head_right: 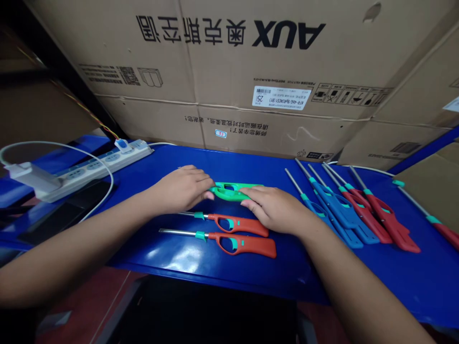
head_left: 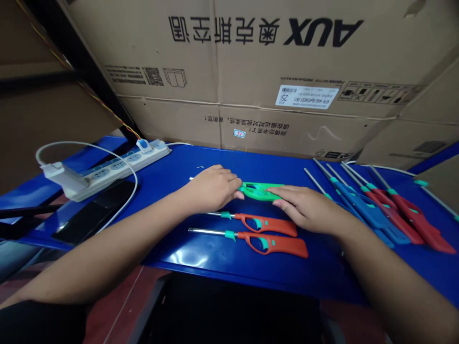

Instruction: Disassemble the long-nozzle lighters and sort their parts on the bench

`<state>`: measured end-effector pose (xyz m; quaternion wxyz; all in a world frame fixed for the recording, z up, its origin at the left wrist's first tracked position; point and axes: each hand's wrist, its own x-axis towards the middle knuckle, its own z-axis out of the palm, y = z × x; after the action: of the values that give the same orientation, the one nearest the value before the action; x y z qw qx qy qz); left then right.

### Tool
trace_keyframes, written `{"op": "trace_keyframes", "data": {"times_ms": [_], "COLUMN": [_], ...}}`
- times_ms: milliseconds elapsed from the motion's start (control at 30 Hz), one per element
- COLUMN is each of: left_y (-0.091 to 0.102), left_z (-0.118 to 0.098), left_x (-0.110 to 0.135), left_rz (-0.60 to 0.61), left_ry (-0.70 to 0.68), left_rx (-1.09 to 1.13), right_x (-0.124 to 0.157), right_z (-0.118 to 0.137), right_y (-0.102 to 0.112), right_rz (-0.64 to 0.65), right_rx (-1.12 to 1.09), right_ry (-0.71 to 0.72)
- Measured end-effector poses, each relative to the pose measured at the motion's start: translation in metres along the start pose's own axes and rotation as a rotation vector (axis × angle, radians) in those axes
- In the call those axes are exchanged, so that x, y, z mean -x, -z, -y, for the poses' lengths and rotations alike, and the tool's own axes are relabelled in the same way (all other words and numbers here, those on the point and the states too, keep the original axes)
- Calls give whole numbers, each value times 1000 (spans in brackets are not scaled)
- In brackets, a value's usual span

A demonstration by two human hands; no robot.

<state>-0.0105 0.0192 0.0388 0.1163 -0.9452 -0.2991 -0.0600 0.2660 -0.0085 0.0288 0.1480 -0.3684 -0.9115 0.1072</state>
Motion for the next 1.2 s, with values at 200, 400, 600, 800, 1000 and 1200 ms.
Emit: {"op": "trace_keyframes", "data": {"times_ms": [200, 400, 600, 800, 1000, 1200], "left_y": [-1, -2, -2, 5, 5, 19], "left_z": [-6, 0, 5, 6, 14, 14], "left_x": [-1, 6, 12, 13, 13, 15], "left_rz": [-47, -87, 5, -150, -124, -420], "left_ry": [-84, -112, -133, -129, -141, 170], "left_rx": [-134, -88, -63, -162, -119, -12], "right_x": [2, -2, -4, -3, -5, -11], "right_z": [-1, 5, 11, 13, 18, 15], "right_y": [12, 12, 8, 9, 4, 0], "right_rz": [87, 188, 226, 237, 308, 96], "right_rx": [-233, -422, -467, -631, -969, -1068], "right_ry": [-18, -79, -102, -207, -408, -465]}}
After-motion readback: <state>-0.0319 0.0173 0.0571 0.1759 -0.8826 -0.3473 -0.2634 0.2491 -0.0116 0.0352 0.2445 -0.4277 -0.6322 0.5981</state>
